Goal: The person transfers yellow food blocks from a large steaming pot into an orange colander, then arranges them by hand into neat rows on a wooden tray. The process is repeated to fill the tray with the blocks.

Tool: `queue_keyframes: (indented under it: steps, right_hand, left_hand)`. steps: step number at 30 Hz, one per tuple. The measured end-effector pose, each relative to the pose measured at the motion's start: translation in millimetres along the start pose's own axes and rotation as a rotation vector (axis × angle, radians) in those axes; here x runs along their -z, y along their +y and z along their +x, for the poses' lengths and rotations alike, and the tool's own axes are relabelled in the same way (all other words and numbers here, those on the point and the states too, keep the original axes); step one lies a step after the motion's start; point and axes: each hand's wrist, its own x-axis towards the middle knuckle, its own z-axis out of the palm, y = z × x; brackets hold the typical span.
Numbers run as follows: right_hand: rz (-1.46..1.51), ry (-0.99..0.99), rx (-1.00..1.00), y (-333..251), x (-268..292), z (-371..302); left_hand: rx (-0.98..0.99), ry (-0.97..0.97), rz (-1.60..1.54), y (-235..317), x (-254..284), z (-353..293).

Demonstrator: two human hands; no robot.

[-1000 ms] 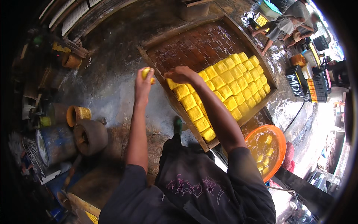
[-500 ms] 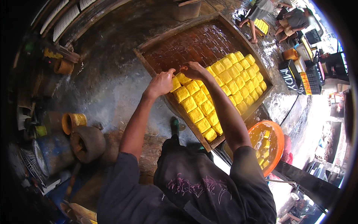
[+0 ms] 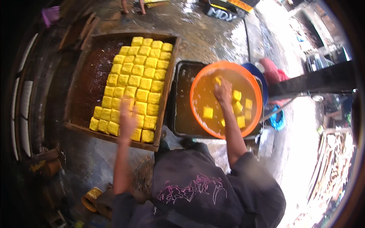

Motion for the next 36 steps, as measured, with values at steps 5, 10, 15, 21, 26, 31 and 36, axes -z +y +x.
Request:
queue_keyframes:
  steps: [5, 10, 15, 21, 26, 31, 36]
  right_hand:
    - [0.131, -0.206, 0.088, 120, -46, -8]
    - [1.527, -0.422, -0.831, 136, -49, -38]
    - [1.835, -0.494, -1.154, 105, -25, -47]
    - [1.872, -1.099, -0.406, -124, 19, 16]
    - [0.817, -1.274, 0.542, -440, -37, 35]
    - [0.348, -1.155, 0.972, -610, -116, 28]
    - [1.258, -1.565, -0.079, -597, -131, 59]
  left_hand:
    - [-0.292, -0.454, -0.152, 181, -245, 14]
    - [0.460, -0.652, -0.477, 189, -353, 18]
    - [0.961, -0.770, -1.414, 195, -325, 12]
    - [0.193, -0.260, -1.866, 105, -94, -1]
    - [0.449, 0.455, -1.594, -49, 78, -34]
    - [0.694, 0.791, -0.714, -146, 160, -17]
    - [0.394, 0.444, -0.804, -184, 158, 31]
